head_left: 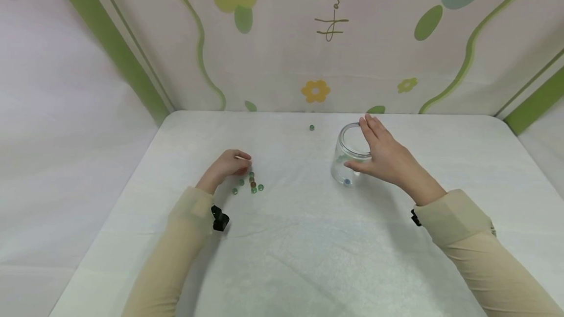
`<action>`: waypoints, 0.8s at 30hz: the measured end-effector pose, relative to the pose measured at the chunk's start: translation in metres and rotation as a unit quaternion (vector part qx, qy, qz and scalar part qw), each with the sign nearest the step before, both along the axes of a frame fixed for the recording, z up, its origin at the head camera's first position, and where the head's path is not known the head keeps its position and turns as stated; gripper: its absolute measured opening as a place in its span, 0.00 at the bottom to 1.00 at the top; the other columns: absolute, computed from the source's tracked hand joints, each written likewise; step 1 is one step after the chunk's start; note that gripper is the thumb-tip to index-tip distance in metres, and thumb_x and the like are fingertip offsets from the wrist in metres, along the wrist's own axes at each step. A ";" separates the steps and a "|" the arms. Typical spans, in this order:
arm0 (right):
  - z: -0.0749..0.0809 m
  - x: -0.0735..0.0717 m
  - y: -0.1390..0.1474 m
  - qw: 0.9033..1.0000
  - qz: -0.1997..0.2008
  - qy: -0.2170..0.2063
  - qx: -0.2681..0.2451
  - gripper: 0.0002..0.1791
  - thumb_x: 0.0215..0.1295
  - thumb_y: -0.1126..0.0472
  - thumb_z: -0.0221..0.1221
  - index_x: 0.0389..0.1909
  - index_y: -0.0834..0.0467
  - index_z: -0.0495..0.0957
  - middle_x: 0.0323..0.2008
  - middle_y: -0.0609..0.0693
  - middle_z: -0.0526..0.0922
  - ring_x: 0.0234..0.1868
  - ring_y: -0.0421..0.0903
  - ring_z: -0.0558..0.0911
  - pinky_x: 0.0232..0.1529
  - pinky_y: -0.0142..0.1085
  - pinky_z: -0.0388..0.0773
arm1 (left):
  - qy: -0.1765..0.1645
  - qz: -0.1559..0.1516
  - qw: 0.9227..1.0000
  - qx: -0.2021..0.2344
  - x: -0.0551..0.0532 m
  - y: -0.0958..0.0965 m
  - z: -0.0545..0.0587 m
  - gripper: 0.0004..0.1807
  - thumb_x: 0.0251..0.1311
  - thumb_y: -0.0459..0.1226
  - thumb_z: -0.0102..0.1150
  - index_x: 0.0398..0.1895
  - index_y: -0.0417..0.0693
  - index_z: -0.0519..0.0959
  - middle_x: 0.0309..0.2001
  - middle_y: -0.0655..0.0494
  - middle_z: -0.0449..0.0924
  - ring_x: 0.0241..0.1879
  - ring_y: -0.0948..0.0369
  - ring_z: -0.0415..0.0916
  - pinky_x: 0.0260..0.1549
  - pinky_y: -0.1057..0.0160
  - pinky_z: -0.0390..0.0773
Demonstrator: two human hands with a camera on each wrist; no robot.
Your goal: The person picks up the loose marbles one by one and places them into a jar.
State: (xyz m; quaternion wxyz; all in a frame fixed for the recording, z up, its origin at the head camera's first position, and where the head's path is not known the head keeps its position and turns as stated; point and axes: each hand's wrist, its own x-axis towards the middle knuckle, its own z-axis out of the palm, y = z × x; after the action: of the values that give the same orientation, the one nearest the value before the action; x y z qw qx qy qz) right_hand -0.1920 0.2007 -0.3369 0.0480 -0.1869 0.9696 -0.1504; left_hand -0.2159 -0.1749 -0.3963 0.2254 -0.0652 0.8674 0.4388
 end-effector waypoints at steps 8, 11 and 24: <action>0.001 -0.001 0.000 1.000 -0.001 -0.001 0.001 0.59 0.58 0.39 0.61 0.74 0.65 0.37 0.76 0.62 0.38 0.77 0.60 0.41 0.64 0.65 0.62 | -0.017 -0.005 1.000 -0.019 0.003 -0.002 -0.002 0.22 0.68 0.39 0.50 0.61 0.37 0.70 0.56 0.40 0.75 0.50 0.55 0.77 0.52 0.61 0.79; 0.002 -0.001 0.000 1.000 -0.001 -0.002 0.000 0.59 0.58 0.39 0.61 0.75 0.65 0.37 0.76 0.62 0.37 0.77 0.60 0.41 0.65 0.64 0.62 | -0.021 -0.007 1.000 -0.022 0.004 -0.001 -0.001 0.22 0.67 0.39 0.51 0.61 0.38 0.70 0.56 0.41 0.75 0.48 0.56 0.77 0.50 0.63 0.80; 0.000 -0.001 0.000 1.000 0.000 -0.001 -0.006 0.58 0.58 0.40 0.62 0.74 0.65 0.38 0.76 0.62 0.38 0.77 0.60 0.41 0.66 0.64 0.60 | -0.020 -0.021 0.999 -0.030 0.006 0.002 -0.005 0.22 0.65 0.38 0.54 0.60 0.40 0.71 0.55 0.41 0.77 0.47 0.55 0.77 0.46 0.65 0.79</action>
State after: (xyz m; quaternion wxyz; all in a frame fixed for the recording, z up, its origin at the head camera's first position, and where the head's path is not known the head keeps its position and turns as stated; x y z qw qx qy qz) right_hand -0.1928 0.2007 -0.3372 0.0482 -0.1870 0.9686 -0.1566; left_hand -0.2102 -0.1725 -0.4010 0.2501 -0.0627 0.8766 0.4063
